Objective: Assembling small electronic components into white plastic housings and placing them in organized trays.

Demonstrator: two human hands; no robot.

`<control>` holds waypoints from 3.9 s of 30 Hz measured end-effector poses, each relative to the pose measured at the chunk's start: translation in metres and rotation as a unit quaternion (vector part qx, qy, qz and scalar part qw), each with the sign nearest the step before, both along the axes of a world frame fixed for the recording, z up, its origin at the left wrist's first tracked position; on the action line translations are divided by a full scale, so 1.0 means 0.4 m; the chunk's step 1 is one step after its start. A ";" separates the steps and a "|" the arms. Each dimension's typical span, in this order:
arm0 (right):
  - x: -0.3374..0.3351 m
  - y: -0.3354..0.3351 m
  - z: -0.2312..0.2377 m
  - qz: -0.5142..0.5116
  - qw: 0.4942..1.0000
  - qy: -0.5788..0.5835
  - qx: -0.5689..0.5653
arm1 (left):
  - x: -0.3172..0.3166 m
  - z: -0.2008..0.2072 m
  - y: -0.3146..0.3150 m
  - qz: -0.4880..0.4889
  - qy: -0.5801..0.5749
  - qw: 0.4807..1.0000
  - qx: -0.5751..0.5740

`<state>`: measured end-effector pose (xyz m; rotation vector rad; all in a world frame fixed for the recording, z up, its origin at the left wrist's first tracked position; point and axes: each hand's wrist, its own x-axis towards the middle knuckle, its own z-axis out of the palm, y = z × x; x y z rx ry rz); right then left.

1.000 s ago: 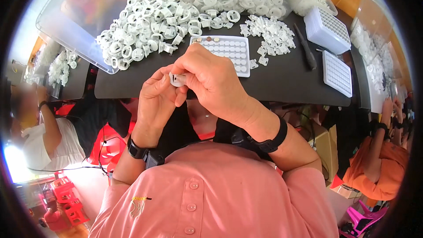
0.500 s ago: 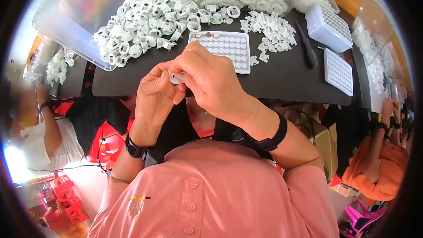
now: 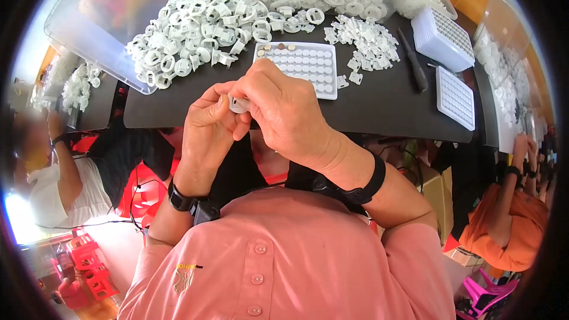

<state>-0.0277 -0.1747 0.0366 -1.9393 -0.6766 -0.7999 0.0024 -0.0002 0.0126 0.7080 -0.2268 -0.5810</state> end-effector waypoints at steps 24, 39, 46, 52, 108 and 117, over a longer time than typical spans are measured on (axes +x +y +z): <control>0.009 -0.025 0.026 0.018 0.998 0.055 -0.015 | -0.005 0.004 -0.007 0.014 -0.001 0.999 0.033; 0.001 0.011 0.069 0.094 0.914 0.358 0.164 | 0.002 -0.012 -0.004 0.017 -0.018 1.000 -0.003; 0.014 -0.006 0.091 0.082 0.899 0.421 0.095 | -0.007 -0.012 -0.003 0.015 -0.040 0.999 -0.014; -0.004 0.006 0.100 0.054 0.897 0.417 0.138 | -0.012 -0.019 -0.002 0.012 -0.048 0.999 -0.007; -0.021 -0.015 0.031 0.021 0.998 0.050 0.009 | 0.003 -0.025 0.000 0.003 -0.030 0.999 -0.024; -0.023 -0.010 0.029 0.026 0.993 0.105 0.040 | 0.003 -0.026 0.001 0.001 -0.034 0.999 -0.032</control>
